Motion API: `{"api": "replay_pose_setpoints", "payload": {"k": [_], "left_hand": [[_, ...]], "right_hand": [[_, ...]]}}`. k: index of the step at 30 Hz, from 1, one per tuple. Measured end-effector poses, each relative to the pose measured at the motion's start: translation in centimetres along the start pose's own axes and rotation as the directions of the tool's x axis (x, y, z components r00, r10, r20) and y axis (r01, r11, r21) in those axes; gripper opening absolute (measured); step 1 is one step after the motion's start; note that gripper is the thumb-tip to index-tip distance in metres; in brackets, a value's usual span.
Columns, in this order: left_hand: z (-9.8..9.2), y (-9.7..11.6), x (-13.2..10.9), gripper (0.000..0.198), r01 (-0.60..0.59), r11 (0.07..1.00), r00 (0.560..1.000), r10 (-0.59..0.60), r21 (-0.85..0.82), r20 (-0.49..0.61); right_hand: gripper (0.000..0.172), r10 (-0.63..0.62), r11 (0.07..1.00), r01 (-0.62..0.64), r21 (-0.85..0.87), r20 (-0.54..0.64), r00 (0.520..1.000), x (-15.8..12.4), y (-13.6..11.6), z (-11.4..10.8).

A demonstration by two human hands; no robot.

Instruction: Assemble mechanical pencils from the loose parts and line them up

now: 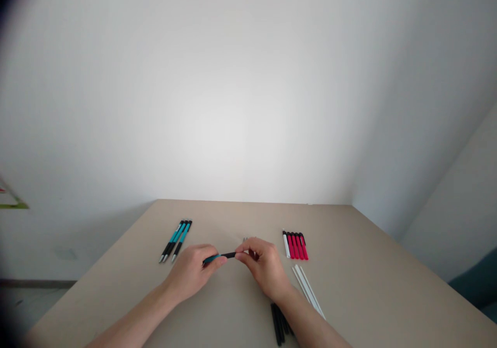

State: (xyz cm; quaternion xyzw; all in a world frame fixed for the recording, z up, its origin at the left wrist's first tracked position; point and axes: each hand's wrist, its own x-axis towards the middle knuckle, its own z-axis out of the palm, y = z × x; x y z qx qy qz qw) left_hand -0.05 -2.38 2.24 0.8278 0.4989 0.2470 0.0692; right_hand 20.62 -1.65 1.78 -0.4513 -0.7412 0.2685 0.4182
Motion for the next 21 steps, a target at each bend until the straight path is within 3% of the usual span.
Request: {"api": "replay_pose_setpoints", "payload": {"k": [7,15,21], "left_hand": [[0.24,-0.06,0.01,0.04,0.016,1.0,1.0,-0.016,0.004,-0.008],[0.42,-0.37,-0.04,0.039,0.035,0.999,0.999,-0.035,0.0,-0.039],[0.23,-0.11,-0.06,0.041,0.037,0.999,0.999,-0.036,0.005,-0.024]], "right_hand": [[0.008,-0.054,0.997,0.056,-0.051,0.027,0.998,-0.21,-0.34,-0.05],[0.018,-0.049,0.999,0.05,-0.014,0.03,0.998,-0.39,-0.07,-0.31],[0.012,-0.088,0.992,0.092,-0.092,0.043,0.995,-0.26,-0.47,-0.5]]}}
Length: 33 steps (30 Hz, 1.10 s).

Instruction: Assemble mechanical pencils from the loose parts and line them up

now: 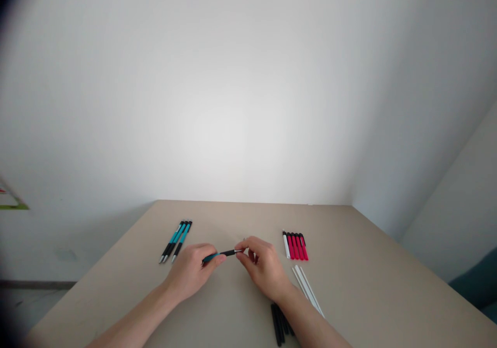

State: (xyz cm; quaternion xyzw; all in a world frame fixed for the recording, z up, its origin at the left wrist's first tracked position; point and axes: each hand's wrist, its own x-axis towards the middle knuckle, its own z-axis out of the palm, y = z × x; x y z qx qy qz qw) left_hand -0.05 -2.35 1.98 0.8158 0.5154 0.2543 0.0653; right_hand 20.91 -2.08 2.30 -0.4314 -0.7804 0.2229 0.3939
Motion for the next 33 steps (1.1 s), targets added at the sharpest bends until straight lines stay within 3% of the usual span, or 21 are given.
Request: {"api": "replay_pose_setpoints", "payload": {"k": [9,14,18,20,21,24,33], "left_hand": [[0.02,0.11,-0.06,0.043,-0.02,1.0,1.0,0.019,0.001,0.016],[0.12,-0.03,0.01,0.041,-0.017,1.0,1.0,0.017,0.003,0.002],[0.03,0.03,0.02,0.04,-0.013,1.0,1.0,0.013,-0.005,-0.001],[-0.06,0.1,0.02,0.039,-0.012,1.0,1.0,0.012,-0.007,-0.001],[-0.1,0.12,0.01,0.039,-0.014,1.0,1.0,0.014,-0.008,-0.002],[-0.13,0.14,-0.03,0.039,-0.025,1.0,1.0,0.025,-0.003,-0.001],[0.07,0.06,-0.07,0.038,-0.036,0.999,0.999,0.036,0.015,0.004]], "right_hand": [[0.027,0.011,0.997,-0.011,-0.08,0.004,1.0,0.17,0.16,0.09],[0.011,0.032,0.999,-0.031,-0.018,0.023,0.999,-0.09,0.02,-0.09],[0.051,0.009,0.997,-0.01,0.074,0.015,1.0,-0.41,0.32,-0.01],[0.058,-0.017,0.995,0.016,0.097,0.006,1.0,-0.43,0.4,0.0],[0.051,-0.033,0.995,0.032,0.095,0.01,0.999,-0.38,0.39,-0.03],[0.008,-0.073,0.997,0.071,0.03,0.056,0.996,-0.09,0.19,-0.22],[0.023,-0.058,0.998,0.06,-0.023,0.06,0.997,0.1,-0.18,-0.42]]}}
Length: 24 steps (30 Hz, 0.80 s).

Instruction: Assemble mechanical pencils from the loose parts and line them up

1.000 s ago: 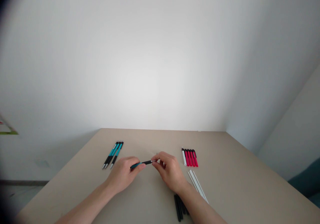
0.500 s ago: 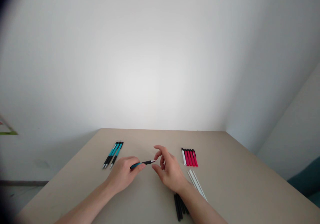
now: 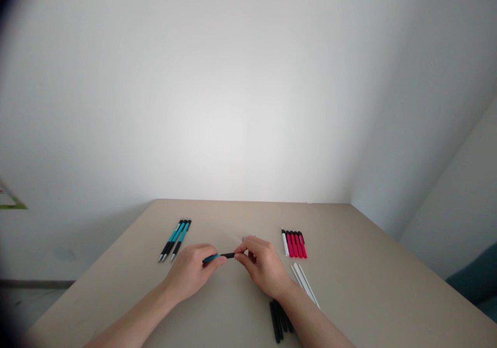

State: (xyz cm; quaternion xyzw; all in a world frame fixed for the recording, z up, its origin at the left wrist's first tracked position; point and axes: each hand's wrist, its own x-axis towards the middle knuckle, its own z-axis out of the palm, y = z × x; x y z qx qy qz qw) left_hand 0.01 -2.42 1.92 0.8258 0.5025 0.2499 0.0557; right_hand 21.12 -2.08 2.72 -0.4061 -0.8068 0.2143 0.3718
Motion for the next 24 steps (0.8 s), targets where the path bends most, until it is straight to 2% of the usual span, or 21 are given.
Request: {"api": "replay_pose_setpoints", "payload": {"k": [4,7,11,12,16,17,21,22,24], "left_hand": [[-0.04,-0.08,0.03,0.039,0.012,1.0,1.0,-0.012,0.008,0.006],[0.12,-0.22,-0.02,0.039,0.01,1.0,1.0,-0.011,0.018,0.01],[0.44,-0.26,-0.1,0.039,-0.012,1.0,1.0,0.012,0.012,0.018],[0.47,-0.25,-0.09,0.039,-0.014,1.0,1.0,0.014,0.008,0.018],[0.28,-0.18,-0.04,0.038,-0.001,1.0,1.0,0.001,-0.01,0.019],[0.2,-0.15,-0.02,0.038,0.002,1.0,1.0,-0.001,-0.014,0.024],[0.02,-0.05,-0.04,0.039,0.009,0.999,1.0,-0.008,-0.033,0.025],[0.01,-0.02,-0.05,0.04,0.012,0.999,1.0,-0.011,-0.039,0.024],[-0.03,0.02,-0.06,0.04,0.019,0.999,1.0,-0.018,-0.049,0.023]], "right_hand": [[0.009,0.013,1.0,-0.012,-0.022,0.044,0.999,-0.09,-0.18,-0.09],[0.007,0.02,0.999,-0.018,-0.043,0.045,0.999,-0.04,-0.2,-0.03],[0.027,0.03,0.993,-0.028,-0.118,0.014,0.999,0.06,-0.25,-0.08],[0.028,0.034,0.992,-0.031,-0.125,0.021,0.999,0.05,-0.29,-0.13],[0.011,0.033,0.993,-0.024,-0.117,0.075,0.997,-0.03,-0.36,-0.31],[0.013,0.033,0.991,-0.023,-0.129,0.076,0.997,-0.03,-0.33,-0.33],[0.045,0.091,0.988,-0.078,-0.132,0.096,0.991,0.03,-0.08,-0.45],[0.046,0.104,0.988,-0.091,-0.121,0.105,0.989,0.01,-0.01,-0.51],[0.034,0.109,0.99,-0.1,-0.098,0.097,0.989,-0.08,0.08,-0.67]]}}
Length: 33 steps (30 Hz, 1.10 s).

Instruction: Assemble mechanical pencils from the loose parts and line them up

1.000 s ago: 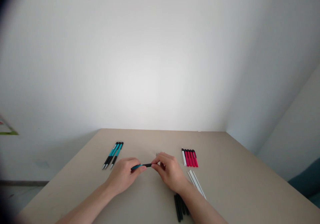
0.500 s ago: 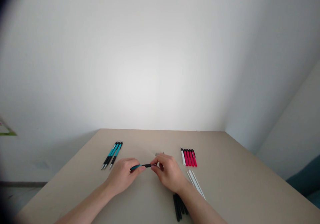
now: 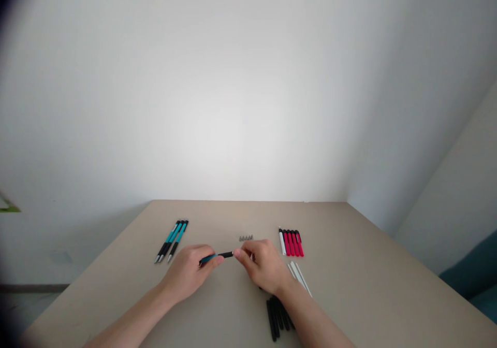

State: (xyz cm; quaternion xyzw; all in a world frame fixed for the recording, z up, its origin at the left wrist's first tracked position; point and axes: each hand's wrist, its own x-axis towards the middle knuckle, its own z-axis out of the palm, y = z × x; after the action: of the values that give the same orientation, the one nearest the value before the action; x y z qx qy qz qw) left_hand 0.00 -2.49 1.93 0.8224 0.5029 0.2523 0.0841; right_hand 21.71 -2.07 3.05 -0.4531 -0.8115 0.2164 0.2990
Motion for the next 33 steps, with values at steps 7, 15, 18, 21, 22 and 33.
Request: {"api": "replay_pose_setpoints", "payload": {"k": [7,15,18,21,22,33], "left_hand": [[-0.1,0.0,0.1,0.038,-0.009,1.0,1.0,0.009,0.0,-0.012],[0.2,0.1,0.0,0.039,-0.014,1.0,1.0,0.014,0.011,0.0],[0.1,0.3,0.1,0.041,-0.005,1.0,1.0,0.005,0.004,-0.006],[0.0,0.3,0.1,0.041,-0.003,1.0,1.0,0.003,0.002,-0.017],[0.0,0.3,0.0,0.041,-0.005,1.0,1.0,0.005,0.003,-0.017],[0.1,0.3,0.2,0.042,-0.012,1.0,1.0,0.012,0.008,-0.018]], "right_hand": [[0.035,-0.078,0.995,0.078,0.068,-0.002,0.997,-0.5,-0.2,-0.3],[0.02,-0.059,0.998,0.06,-0.022,0.041,0.997,-0.1,-0.5,-0.4],[0.038,-0.043,0.996,0.044,-0.082,0.008,0.999,-0.1,-0.2,-0.2],[0.046,-0.017,0.997,0.012,-0.073,-0.062,0.998,-0.1,0.0,-0.2],[0.047,-0.003,0.999,-0.002,-0.053,-0.085,0.996,-0.1,0.1,-0.2],[0.019,0.009,0.997,0.014,0.071,-0.313,0.95,-0.4,0.4,0.3]]}}
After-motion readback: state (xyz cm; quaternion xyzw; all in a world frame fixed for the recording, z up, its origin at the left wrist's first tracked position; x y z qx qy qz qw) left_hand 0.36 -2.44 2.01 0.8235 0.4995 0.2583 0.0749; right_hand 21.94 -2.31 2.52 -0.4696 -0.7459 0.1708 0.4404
